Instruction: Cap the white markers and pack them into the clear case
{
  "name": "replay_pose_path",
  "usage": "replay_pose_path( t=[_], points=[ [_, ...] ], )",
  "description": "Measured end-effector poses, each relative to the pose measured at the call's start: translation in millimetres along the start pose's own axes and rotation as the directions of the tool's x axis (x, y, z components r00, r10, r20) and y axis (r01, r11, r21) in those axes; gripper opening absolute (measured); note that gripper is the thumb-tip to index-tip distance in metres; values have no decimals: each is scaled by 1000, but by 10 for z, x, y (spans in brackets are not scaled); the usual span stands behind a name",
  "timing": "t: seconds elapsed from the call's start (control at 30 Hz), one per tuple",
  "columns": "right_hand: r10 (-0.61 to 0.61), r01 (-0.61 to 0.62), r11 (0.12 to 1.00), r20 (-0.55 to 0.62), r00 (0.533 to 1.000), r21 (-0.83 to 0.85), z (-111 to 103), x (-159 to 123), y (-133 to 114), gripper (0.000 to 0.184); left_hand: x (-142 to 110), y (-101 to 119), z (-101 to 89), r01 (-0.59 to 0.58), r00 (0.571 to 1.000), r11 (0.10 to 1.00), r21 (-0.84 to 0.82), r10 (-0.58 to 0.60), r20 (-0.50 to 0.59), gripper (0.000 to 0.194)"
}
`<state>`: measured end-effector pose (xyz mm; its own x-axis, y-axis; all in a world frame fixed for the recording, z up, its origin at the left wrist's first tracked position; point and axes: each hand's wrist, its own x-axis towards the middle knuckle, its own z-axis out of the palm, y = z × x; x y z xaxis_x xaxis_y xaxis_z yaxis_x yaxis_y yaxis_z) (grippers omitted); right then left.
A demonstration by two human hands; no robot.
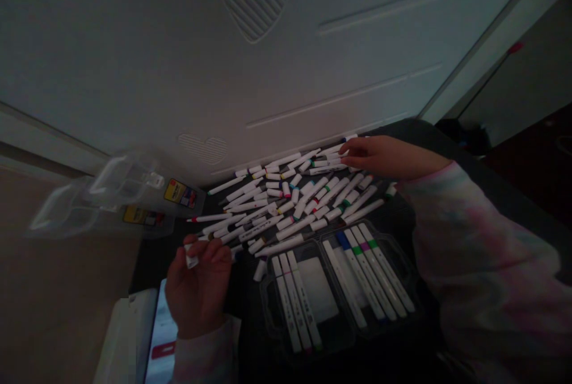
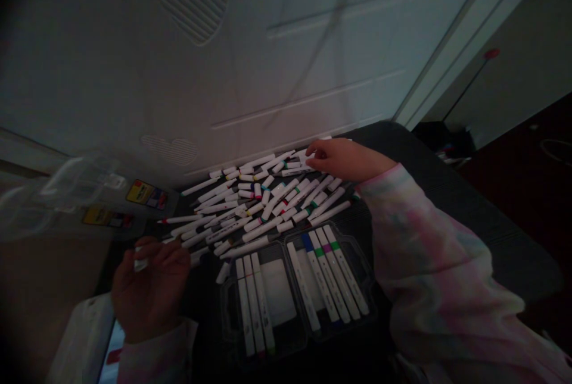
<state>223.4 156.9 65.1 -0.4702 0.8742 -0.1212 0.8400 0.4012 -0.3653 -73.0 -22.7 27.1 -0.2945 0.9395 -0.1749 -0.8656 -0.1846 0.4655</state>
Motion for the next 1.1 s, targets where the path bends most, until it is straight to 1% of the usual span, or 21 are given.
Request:
replay_pose_path(
  t=[0.2, 0.5, 1.1],
  points=[
    [-7, 7, 1000, 4, 1000, 13, -6, -16, 3, 37, 3, 0, 16, 7, 1000, 1000, -8, -7, -7, 22],
    [4, -4, 999, 10, 1000, 39, -16, -16, -17, 38, -4, 0, -9, 1, 1000, 1000, -6, -1, 23, 22],
    [-17, 17, 1000, 1, 1000, 20, -7, -12, 6, 38, -5, 0, 11, 6, 1000, 1000, 3, -6, 18, 22]
  ],
)
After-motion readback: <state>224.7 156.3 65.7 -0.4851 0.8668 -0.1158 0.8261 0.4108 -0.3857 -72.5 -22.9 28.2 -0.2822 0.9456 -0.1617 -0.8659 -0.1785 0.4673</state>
